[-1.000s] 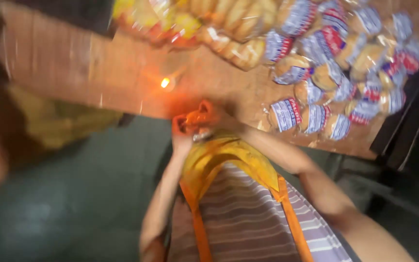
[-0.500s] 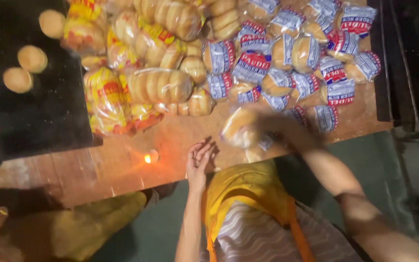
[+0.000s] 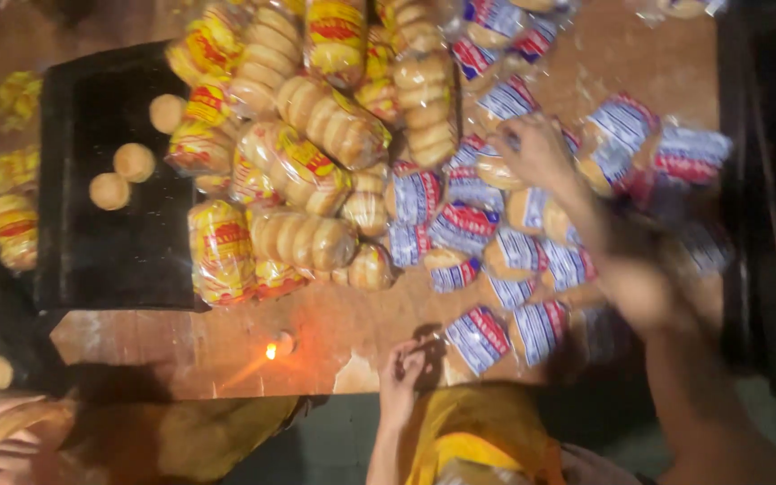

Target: The person handles packaged burger buns on a wooden table, moving them around and occasionally placing them on a black tray. Another person is also present, handling buns and a phone.

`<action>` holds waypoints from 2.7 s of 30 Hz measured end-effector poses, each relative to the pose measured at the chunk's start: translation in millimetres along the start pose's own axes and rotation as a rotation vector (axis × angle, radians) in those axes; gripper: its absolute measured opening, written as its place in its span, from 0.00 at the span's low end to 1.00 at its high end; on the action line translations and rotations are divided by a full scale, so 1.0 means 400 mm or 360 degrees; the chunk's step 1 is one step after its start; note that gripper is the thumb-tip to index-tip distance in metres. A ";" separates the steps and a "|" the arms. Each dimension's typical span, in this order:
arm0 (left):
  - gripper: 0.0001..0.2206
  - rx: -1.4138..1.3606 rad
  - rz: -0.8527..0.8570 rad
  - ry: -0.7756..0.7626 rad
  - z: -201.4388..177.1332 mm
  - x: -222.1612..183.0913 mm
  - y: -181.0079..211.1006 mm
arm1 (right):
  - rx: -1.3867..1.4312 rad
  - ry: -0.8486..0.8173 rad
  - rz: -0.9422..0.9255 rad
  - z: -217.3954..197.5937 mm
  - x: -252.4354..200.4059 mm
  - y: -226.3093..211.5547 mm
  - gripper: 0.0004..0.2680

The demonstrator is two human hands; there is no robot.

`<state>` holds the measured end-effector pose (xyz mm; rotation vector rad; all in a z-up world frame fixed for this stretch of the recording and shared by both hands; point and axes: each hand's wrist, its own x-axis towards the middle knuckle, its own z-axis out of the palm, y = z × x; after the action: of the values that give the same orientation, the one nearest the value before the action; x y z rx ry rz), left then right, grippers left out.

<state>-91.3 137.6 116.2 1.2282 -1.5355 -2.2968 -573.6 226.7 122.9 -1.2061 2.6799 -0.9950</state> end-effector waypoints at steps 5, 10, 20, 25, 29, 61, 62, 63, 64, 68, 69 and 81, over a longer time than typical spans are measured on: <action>0.13 -0.0168 0.0030 0.0134 0.015 -0.009 -0.067 | -0.0036 0.0180 -0.0113 0.175 0.341 0.233 0.19; 0.12 -0.0131 -0.0047 0.0277 0.038 0.000 -0.059 | -0.0406 -0.0092 0.0136 0.191 0.553 0.246 0.32; 0.12 -0.0099 -0.0045 0.0218 0.038 0.011 -0.079 | -0.0061 -0.0415 0.0625 0.113 0.495 0.323 0.43; 0.15 0.0030 0.0059 -0.0098 0.062 0.055 -0.040 | 0.1256 -0.0242 0.0577 0.011 0.268 0.266 0.29; 0.24 0.0374 0.0328 -0.0435 0.136 0.060 0.132 | 0.1544 -0.0526 0.0690 0.060 -0.058 0.234 0.22; 0.20 0.0883 0.0457 -0.0440 -0.157 0.001 0.062 | 0.1080 -0.1250 0.0462 0.257 -0.629 -0.367 0.08; 0.21 0.1045 0.0478 -0.0434 -0.145 -0.022 0.103 | 0.1266 -0.1193 0.0606 0.262 -0.641 -0.350 0.07; 0.21 0.1032 0.0481 -0.0401 -0.141 -0.012 0.088 | 0.1259 -0.1220 0.0583 0.277 -0.641 -0.331 0.07; 0.20 0.1126 0.0609 -0.0415 -0.138 -0.002 0.074 | 0.1289 -0.1178 0.0582 0.290 -0.650 -0.313 0.07; 0.14 0.1428 0.0823 -0.0345 -0.114 0.044 0.002 | 0.1237 -0.1049 0.0524 0.327 -0.676 -0.274 0.07; 0.14 0.1428 0.0823 -0.0343 -0.113 0.042 0.013 | 0.1237 -0.1050 0.0521 0.326 -0.673 -0.272 0.07; 0.17 0.1265 0.1123 -0.0187 -0.106 -0.074 0.159 | 0.0396 -0.0970 0.0059 0.105 -0.602 -0.558 0.04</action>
<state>-63.6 91.5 178.0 0.4619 -2.5168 -1.3510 -246.7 258.7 164.5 -1.1654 2.0377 -0.7643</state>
